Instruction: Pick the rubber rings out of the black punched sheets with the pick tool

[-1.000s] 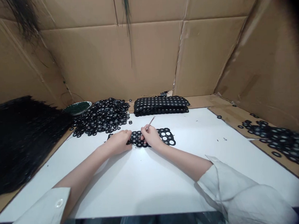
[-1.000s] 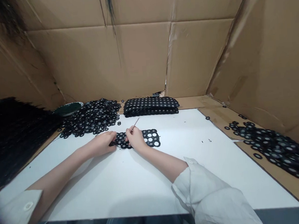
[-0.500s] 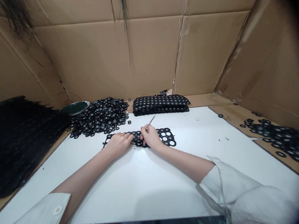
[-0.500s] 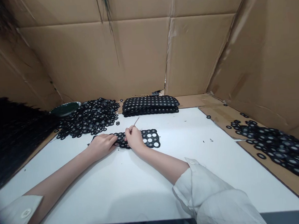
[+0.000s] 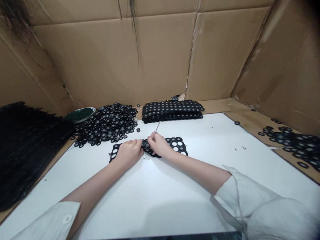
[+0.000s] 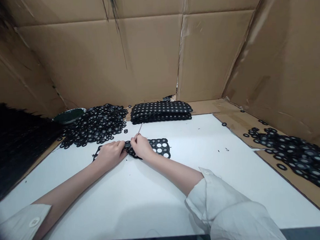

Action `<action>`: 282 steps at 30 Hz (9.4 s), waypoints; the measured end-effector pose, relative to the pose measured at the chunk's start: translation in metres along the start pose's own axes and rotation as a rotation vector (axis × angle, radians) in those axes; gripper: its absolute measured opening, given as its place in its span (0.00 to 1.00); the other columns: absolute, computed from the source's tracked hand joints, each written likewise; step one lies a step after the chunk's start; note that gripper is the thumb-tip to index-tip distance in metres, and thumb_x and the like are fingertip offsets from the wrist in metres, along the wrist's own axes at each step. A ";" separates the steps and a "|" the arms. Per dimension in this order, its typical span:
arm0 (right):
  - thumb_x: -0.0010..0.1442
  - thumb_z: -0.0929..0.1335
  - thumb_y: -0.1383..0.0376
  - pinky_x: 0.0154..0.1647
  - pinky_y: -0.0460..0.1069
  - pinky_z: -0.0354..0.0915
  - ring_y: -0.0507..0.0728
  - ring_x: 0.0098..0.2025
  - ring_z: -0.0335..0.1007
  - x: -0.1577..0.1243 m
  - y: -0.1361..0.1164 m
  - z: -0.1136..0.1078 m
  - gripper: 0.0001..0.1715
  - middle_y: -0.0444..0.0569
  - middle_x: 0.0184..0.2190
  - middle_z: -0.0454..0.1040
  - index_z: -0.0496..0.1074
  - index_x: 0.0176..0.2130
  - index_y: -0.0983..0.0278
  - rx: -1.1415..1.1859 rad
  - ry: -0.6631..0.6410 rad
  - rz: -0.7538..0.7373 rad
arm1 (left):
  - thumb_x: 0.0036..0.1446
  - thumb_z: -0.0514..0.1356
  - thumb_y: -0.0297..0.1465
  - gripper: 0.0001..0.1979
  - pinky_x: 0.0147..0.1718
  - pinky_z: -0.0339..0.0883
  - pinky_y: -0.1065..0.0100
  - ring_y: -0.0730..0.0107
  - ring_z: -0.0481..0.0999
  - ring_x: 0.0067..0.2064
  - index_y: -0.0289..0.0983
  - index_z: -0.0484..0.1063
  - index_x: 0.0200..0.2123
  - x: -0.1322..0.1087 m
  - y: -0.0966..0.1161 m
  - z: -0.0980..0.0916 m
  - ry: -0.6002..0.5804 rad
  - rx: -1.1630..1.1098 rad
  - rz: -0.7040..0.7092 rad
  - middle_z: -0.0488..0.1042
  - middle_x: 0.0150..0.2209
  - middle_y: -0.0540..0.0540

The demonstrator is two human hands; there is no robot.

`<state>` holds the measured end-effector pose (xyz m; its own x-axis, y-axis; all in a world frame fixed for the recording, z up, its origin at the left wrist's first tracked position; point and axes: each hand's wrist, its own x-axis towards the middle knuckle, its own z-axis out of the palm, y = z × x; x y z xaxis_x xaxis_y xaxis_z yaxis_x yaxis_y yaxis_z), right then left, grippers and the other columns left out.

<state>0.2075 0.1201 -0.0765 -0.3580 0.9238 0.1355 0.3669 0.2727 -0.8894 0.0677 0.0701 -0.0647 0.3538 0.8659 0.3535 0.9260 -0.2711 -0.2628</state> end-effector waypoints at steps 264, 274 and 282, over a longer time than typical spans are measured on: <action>0.52 0.62 0.67 0.50 0.55 0.46 0.59 0.48 0.51 -0.032 0.008 -0.006 0.13 0.50 0.43 0.64 0.69 0.20 0.64 -0.536 -0.029 -0.708 | 0.43 0.55 0.30 0.25 0.32 0.61 0.66 0.61 0.70 0.34 0.38 0.55 0.47 -0.018 -0.005 -0.021 -0.284 -0.723 -0.452 0.70 0.29 0.48; 0.54 0.62 0.64 0.49 0.56 0.46 0.59 0.46 0.53 -0.031 -0.002 0.002 0.09 0.51 0.40 0.64 0.70 0.27 0.62 -0.729 0.074 -0.651 | 0.47 0.51 0.30 0.18 0.34 0.61 0.66 0.60 0.71 0.37 0.39 0.56 0.44 -0.021 0.014 -0.033 -0.243 -0.674 -0.548 0.71 0.32 0.47; 0.53 0.62 0.65 0.48 0.55 0.47 0.57 0.44 0.55 -0.024 0.006 -0.002 0.11 0.50 0.38 0.66 0.68 0.22 0.63 -0.649 0.104 -0.709 | 0.41 0.57 0.43 0.25 0.31 0.60 0.66 0.56 0.69 0.39 0.37 0.59 0.42 -0.013 -0.012 -0.024 -0.420 -0.565 -0.354 0.70 0.36 0.43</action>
<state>0.2204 0.0999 -0.0844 -0.6128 0.4980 0.6136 0.5091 0.8426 -0.1755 0.0549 0.0522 -0.0443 0.0501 0.9965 -0.0671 0.9409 -0.0246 0.3379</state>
